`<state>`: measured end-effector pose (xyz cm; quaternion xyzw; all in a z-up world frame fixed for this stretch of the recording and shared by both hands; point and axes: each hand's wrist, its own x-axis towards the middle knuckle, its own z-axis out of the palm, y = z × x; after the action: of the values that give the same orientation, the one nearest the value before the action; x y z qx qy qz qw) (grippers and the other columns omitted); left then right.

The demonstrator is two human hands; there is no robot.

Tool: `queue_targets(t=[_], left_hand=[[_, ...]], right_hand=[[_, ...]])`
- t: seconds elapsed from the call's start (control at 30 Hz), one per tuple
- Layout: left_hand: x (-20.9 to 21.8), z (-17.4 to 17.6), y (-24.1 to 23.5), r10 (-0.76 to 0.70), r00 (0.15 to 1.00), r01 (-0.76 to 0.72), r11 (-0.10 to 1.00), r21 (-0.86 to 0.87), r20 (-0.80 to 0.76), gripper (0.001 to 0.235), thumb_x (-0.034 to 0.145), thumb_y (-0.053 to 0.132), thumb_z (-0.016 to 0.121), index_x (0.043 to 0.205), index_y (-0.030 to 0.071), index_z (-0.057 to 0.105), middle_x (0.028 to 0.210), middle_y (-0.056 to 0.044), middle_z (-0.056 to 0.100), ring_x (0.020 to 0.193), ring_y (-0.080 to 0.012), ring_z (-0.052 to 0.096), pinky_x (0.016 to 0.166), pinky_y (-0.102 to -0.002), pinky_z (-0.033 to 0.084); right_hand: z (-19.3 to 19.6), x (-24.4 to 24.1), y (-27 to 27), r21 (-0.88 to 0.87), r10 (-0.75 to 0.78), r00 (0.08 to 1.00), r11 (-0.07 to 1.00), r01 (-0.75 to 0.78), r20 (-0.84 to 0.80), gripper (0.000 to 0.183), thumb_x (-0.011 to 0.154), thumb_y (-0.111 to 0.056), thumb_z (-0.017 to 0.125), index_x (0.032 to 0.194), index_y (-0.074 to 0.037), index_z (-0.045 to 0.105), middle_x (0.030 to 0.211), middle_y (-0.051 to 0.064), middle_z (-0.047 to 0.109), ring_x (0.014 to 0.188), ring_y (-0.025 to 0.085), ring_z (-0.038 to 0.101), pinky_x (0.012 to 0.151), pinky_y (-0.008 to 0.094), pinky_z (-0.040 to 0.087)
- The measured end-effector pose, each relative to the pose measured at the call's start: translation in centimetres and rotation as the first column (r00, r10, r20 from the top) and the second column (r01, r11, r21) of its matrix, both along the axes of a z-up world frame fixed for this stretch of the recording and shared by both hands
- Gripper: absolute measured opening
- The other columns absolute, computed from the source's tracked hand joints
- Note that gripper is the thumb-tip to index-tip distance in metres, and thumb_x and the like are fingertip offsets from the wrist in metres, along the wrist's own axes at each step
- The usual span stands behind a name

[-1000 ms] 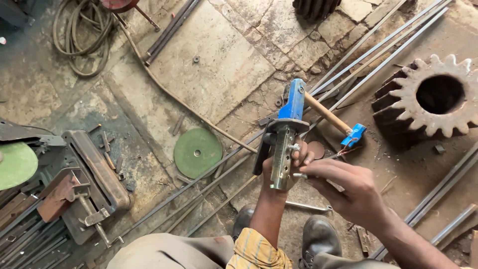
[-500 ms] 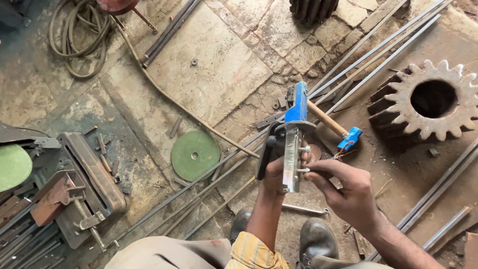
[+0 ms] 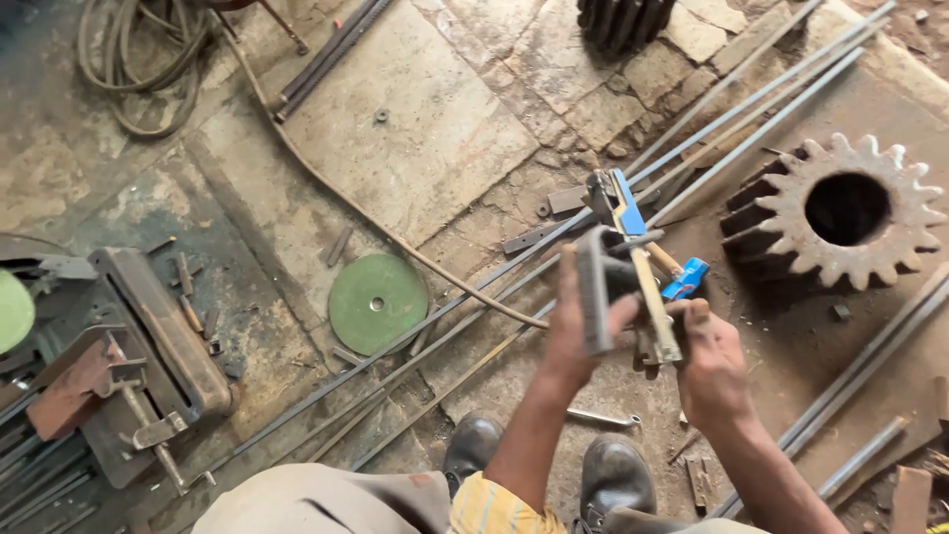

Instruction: The person twists copper wire around a wooden rod and then assembles a metal clamp by fitting a spring and bolt. They use a wrench to tighten the bolt and a hammer to adjust the tool before using it to bend a metal rod.

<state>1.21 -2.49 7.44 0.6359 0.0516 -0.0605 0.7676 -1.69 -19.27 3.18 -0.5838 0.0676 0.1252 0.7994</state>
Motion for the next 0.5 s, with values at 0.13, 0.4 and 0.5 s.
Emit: queue_targets(t=[0.13,0.4,0.5], left_hand=[[0.2,0.3,-0.7,0.049,0.991,-0.022,0.977,0.21,-0.122,0.043,0.089,0.016,0.07,0.124,0.014,0.045,0.105,-0.01,0.066,0.084,-0.0216,0.073,0.069,-0.036,0.068],[-0.1,-0.6,-1.7,-0.001,0.996,-0.033,0.932,0.361,0.094,0.046,0.093,0.02,0.074,0.124,0.015,0.04,0.098,-0.01,0.075,0.088,-0.0263,0.078,0.078,-0.041,0.064],[-0.2,-1.0,-1.8,-0.016,0.995,-0.023,0.928,0.371,0.102,0.047,0.093,0.02,0.073,0.125,0.015,0.039,0.099,-0.009,0.076,0.088,-0.0269,0.079,0.078,-0.041,0.065]], right_hand=[[-0.2,-0.1,0.1,0.154,-0.018,0.998,0.988,0.027,-0.064,0.027,0.105,-0.023,0.047,0.111,-0.001,0.061,0.087,0.014,0.069,0.07,0.024,0.068,0.059,0.036,0.053],[-4.9,-0.2,-0.6,0.288,-0.065,0.971,0.948,0.132,-0.231,0.042,0.112,-0.039,0.046,0.11,-0.002,0.066,0.087,0.008,0.068,0.069,0.018,0.062,0.057,0.036,0.051],[-6.9,-0.7,-1.3,0.393,-0.017,0.975,0.914,0.105,-0.223,0.049,0.118,-0.045,0.047,0.113,-0.001,0.067,0.086,0.008,0.067,0.068,0.018,0.061,0.055,0.036,0.051]])
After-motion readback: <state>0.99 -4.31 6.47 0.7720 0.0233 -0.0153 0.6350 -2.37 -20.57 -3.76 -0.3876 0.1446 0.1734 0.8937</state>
